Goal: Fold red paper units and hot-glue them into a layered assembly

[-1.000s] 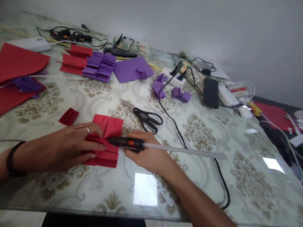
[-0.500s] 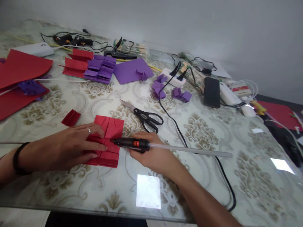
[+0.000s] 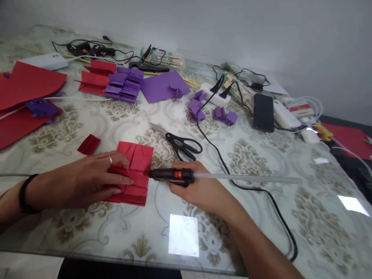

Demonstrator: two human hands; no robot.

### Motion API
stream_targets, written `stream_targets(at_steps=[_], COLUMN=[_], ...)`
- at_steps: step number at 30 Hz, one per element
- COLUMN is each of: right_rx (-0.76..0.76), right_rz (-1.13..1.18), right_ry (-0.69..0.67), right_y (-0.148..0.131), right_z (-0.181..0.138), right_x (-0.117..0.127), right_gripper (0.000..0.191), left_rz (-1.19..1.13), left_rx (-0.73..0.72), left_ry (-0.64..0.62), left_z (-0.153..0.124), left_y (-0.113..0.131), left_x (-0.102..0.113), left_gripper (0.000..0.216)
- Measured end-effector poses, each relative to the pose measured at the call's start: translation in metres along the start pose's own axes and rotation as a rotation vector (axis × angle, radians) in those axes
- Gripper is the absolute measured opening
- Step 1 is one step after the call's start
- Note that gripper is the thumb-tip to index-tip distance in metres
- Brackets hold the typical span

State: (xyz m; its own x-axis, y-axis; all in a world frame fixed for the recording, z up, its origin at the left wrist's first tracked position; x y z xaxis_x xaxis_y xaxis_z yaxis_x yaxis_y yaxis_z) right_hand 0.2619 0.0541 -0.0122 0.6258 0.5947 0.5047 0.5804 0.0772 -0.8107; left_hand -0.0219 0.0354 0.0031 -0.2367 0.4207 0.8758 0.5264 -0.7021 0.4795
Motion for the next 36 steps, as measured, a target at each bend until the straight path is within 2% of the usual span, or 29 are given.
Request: stream_targets(at_steps=[6, 19, 25, 30, 36], right_rx=[-0.007, -0.066, 0.016, 0.049, 0.014], right_rz=[0.003, -0.004, -0.028, -0.032, -0.027], right_ry=[0.023, -0.037, -0.087, -0.094, -0.126], right_y=[0.002, 0.002, -0.003, -0.005, -0.004], right_z=[0.0, -0.004, -0.002, -0.002, -0.003], right_x=[0.006, 0.013, 0.015, 0.015, 0.014], right_gripper=[0.01, 0.012, 0.026, 0.024, 0.023], left_rz=[-0.014, -0.037, -0.043, -0.035, -0.03], left_rx=[0.007, -0.022, -0.021, -0.008, -0.016], left_ry=[-0.015, 0.01, 0.013, 0.007, 0.0], left_z=[-0.001, -0.001, -0.001, -0.002, -0.002], left_y=[0.0, -0.001, -0.001, -0.002, -0.002], left_x=[0.0, 0.0, 0.001, 0.0, -0.001], left_gripper=[0.023, 0.021, 0.02, 0.019, 0.021])
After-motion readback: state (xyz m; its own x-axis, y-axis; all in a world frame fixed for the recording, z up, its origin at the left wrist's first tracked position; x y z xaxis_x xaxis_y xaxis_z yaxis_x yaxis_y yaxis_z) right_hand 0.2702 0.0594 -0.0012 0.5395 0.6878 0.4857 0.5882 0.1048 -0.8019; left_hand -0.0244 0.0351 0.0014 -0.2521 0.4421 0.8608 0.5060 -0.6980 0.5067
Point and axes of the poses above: each hand's wrist, its own z-axis towards the middle knuckle, its own x-axis out of the back of the hand, y = z × x, the point moved 2 cm from there along z, towards the middle knuckle, and after that the axes turned 4 degrees about -y, right-handed, at the moved point
